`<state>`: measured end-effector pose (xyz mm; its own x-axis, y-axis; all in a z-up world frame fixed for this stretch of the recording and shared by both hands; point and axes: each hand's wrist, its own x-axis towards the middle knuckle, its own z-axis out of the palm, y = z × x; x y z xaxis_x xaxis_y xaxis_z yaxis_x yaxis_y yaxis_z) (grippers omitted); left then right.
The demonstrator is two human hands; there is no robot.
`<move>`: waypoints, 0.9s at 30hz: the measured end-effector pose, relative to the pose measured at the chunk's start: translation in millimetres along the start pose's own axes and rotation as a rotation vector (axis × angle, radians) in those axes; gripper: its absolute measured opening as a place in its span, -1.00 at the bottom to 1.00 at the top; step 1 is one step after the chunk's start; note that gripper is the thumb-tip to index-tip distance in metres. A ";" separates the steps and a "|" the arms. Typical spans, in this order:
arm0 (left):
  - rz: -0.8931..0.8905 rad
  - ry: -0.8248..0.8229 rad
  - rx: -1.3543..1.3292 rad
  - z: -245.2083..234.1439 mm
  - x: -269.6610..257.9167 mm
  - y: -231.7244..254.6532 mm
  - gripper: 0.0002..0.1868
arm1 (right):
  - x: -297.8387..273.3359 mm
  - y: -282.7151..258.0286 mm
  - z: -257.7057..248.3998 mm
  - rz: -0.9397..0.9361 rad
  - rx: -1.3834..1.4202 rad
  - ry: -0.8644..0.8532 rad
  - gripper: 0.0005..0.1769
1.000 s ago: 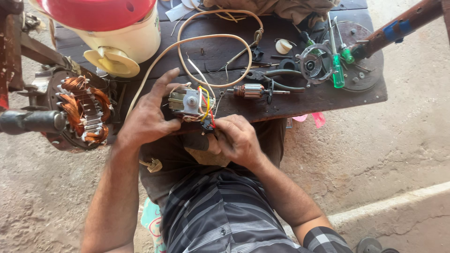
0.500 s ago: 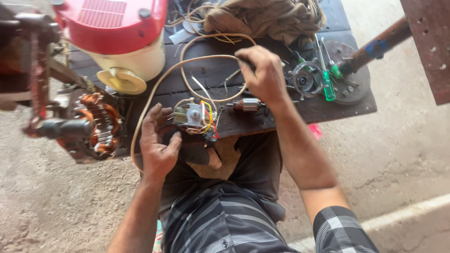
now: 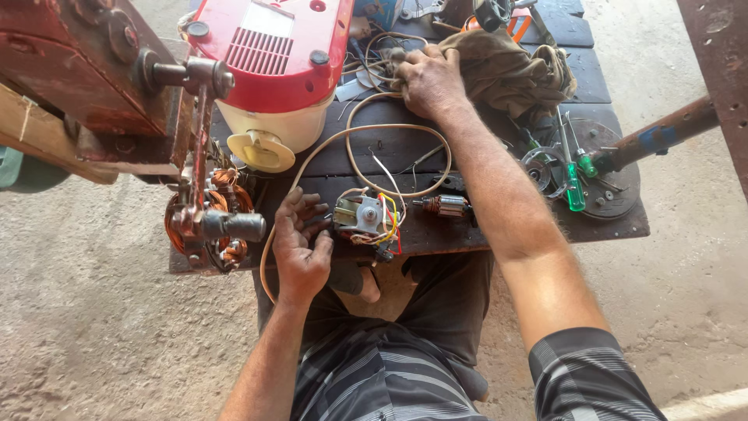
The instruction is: The person disassembles a small electrical motor, removes the rotor, and manipulates the internal wiring and components. They then reassemble the motor parts and place the unit into a red and white plastic housing.
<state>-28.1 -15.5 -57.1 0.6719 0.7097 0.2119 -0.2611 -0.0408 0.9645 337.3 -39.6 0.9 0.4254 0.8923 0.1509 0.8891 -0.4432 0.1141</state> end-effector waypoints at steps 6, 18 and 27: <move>0.010 -0.041 -0.011 -1.7 -0.3 -1.8 -0.18 | 21.3 -12.7 -13.1 0.248 -0.110 -0.161 -0.50; -0.026 -0.046 0.027 -2.7 -1.7 -2.7 -0.22 | 69.5 -35.4 57.5 -0.098 -0.006 0.398 -0.79; -0.017 -0.053 0.027 -3.3 -1.5 -2.1 -0.23 | 73.0 -24.9 63.8 0.056 0.158 0.181 -0.63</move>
<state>-30.9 -14.1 -59.9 0.7118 0.6724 0.2032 -0.2311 -0.0490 0.9717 357.0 42.1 -53.6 0.4501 0.8308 0.3275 0.8865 -0.4597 -0.0522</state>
